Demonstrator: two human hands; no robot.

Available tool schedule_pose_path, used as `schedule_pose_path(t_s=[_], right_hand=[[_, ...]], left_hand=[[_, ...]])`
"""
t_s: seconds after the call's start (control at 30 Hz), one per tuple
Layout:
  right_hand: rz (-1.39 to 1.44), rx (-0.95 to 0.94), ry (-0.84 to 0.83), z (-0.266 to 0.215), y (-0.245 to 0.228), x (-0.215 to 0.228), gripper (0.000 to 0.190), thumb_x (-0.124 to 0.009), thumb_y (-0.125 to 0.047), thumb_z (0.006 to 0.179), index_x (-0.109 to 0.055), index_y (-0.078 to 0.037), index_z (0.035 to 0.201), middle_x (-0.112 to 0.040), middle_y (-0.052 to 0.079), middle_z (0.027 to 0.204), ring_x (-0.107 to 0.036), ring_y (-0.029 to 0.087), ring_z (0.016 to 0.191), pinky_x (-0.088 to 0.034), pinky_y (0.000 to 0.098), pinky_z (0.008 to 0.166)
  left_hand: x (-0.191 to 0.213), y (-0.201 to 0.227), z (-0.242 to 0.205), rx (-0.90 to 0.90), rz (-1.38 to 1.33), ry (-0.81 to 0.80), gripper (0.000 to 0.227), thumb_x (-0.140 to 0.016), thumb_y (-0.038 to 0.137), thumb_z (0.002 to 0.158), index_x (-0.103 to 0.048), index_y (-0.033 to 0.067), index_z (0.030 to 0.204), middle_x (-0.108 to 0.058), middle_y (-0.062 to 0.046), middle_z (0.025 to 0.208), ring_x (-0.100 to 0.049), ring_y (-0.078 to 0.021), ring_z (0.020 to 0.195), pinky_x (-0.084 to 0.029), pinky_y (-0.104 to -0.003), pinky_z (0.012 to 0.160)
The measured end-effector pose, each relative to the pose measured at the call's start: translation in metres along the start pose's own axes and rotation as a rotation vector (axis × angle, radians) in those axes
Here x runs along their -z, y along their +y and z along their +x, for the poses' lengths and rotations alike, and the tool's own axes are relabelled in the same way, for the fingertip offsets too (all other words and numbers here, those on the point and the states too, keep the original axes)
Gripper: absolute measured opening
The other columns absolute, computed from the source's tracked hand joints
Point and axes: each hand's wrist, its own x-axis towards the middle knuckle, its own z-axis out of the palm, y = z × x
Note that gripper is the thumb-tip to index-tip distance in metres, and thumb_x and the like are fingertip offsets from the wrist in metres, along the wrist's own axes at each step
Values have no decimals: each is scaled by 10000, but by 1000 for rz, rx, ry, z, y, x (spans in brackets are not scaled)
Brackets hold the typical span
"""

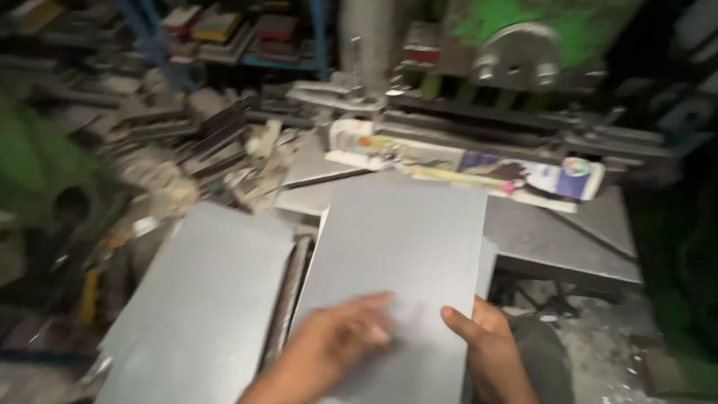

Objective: The person operates a metal stamping machine to process and sort metal sheets.

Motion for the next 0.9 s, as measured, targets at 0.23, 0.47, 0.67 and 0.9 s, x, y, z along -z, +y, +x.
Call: schedule_pose_path(t_s=[0.23, 0.47, 0.67, 0.9], right_hand=[[210, 184, 66, 39, -34, 49, 472, -621, -159, 921, -557, 89, 1318, -713, 187, 1180, -695, 269, 1031, -563, 394, 912], [-4, 116, 108, 117, -96, 104, 381, -598, -212, 977, -653, 54, 1245, -730, 161, 1093, -707, 265, 911, -576, 398, 820], [-25, 1, 143, 154, -131, 113, 389, -613, -202, 942, -664, 8, 1266, -742, 133, 1106, -718, 271, 943, -589, 402, 827], [-39, -22, 210, 206, -152, 120, 287, -660, -174, 934, -661, -1, 1163, -722, 114, 1068, -711, 249, 928, -596, 405, 839]], left_hand=[[45, -49, 74, -180, 200, 515, 785, -791, 216, 836, -432, -48, 1483, -675, -259, 1266, -618, -277, 1156, -494, -379, 979], [25, -27, 137, -184, -358, 94, 438, -628, 157, 955, -594, -54, 1336, -749, -130, 1194, -674, -168, 1073, -528, -313, 953], [19, -14, 198, -159, -475, 231, 407, -489, 226, 1028, -594, -4, 1346, -744, -78, 1169, -674, -136, 1051, -507, -286, 949], [41, -1, 255, -140, -429, 193, 370, -474, 206, 1033, -617, -16, 1291, -745, -121, 1106, -695, -188, 962, -551, -330, 874]])
